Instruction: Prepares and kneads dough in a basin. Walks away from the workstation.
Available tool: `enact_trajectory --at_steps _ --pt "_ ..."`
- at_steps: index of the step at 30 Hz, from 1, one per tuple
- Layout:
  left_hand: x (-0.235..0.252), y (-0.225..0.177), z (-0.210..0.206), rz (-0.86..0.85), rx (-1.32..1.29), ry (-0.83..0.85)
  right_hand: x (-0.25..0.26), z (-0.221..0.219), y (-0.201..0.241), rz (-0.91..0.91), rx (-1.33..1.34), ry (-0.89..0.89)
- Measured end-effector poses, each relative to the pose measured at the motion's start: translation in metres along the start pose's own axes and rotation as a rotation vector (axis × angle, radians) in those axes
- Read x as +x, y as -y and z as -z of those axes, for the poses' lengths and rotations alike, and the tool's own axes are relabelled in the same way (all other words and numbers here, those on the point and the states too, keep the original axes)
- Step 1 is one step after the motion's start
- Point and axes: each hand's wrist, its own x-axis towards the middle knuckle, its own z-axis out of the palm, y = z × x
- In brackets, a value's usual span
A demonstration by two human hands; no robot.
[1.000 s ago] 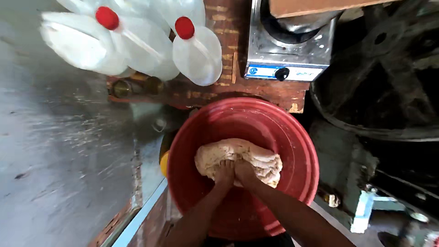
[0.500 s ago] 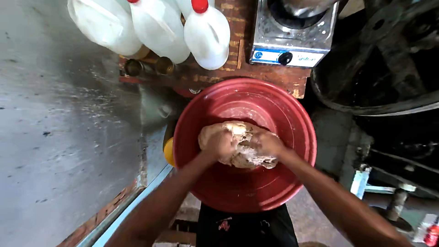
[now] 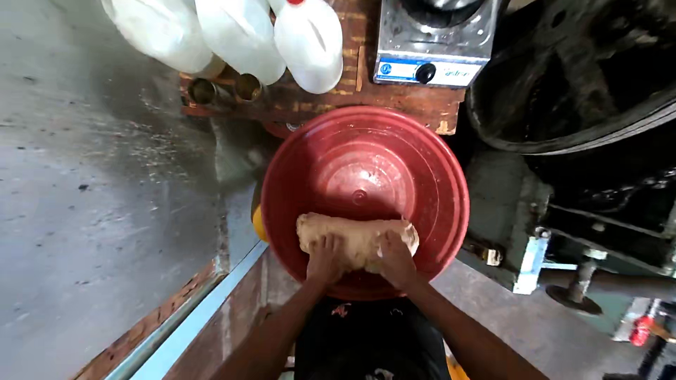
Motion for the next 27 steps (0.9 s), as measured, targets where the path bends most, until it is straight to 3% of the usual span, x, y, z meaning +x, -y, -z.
enact_trajectory --at_steps 2,5,9,10,14,17,19,20,22,24,27 --pt "-0.01 -0.015 -0.035 0.038 0.088 0.046 -0.007 -0.037 0.015 0.027 -0.174 0.085" --pt "0.021 -0.006 -0.071 -0.037 0.142 -0.065 0.035 -0.069 0.015 -0.001 -0.263 0.205" --pt "0.079 0.035 -0.09 -0.323 0.138 -0.45 0.102 -0.074 -0.007 0.069 -0.316 -0.057" --pt "0.089 0.042 -0.087 -0.352 0.133 -0.465 0.112 -0.071 -0.008 0.067 -0.314 -0.102" --pt "0.083 0.03 -0.067 -0.25 0.093 -0.263 0.105 -0.056 0.003 -0.026 -0.194 0.023" --pt "0.065 0.005 -0.014 -0.161 0.047 0.046 0.091 0.019 -0.005 0.148 -0.042 0.329" --pt "0.037 0.005 0.031 -0.2 -0.022 0.171 0.08 0.074 -0.02 0.184 0.028 0.346" --pt "0.026 0.012 0.049 -0.195 -0.066 0.117 0.08 0.089 -0.039 0.156 0.037 0.264" --pt "0.022 0.038 0.062 -0.022 -0.148 -0.097 0.084 0.087 -0.081 0.009 -0.028 0.13" --pt "0.035 0.069 0.034 0.124 -0.273 -0.245 0.065 0.042 -0.102 -0.115 0.012 0.101" --pt "0.031 0.067 -0.028 0.101 -0.415 -0.371 0.008 -0.015 -0.068 -0.177 0.016 0.026"
